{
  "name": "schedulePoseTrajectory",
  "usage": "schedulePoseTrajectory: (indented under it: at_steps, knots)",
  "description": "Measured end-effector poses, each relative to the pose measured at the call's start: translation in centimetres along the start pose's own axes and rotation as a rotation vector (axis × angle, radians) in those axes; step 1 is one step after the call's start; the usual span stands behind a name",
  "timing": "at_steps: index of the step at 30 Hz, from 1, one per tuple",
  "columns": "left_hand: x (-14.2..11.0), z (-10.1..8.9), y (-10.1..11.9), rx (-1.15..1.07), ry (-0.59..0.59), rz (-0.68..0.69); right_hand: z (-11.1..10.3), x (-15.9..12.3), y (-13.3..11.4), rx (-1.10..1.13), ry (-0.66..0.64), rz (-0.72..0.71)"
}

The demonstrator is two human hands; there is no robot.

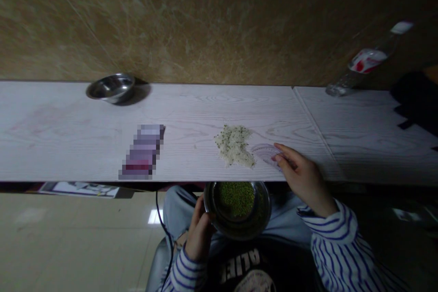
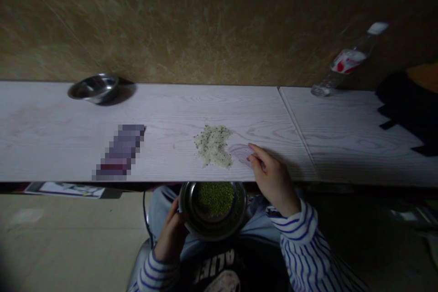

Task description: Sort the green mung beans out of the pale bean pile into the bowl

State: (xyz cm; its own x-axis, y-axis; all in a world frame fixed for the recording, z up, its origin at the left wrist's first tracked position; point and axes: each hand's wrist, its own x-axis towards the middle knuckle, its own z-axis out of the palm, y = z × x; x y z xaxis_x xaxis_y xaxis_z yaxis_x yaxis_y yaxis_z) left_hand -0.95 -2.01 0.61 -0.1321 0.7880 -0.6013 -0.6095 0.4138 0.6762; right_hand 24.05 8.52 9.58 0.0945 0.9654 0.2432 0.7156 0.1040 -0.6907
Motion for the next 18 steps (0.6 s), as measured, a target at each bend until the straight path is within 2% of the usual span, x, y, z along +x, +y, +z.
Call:
schedulePoseTrajectory:
  at_steps: [4, 9, 18]
  knots:
    - [-0.2, 0.4, 0.0, -0.055, -0.019, 0.019, -0.1, -0.6, 0.8, 0.001, 0.024, 0.065]
    - [-0.4, 0.5, 0.0, -0.049, -0.019, 0.014, 0.2, -1.2, 1.1, 0.008, 0.047, 0.073]
    - [-0.4, 0.1, 0.0, -0.038, -0.006, 0.025, 2.2, -1.4, -1.0, 0.077, -0.013, 0.056]
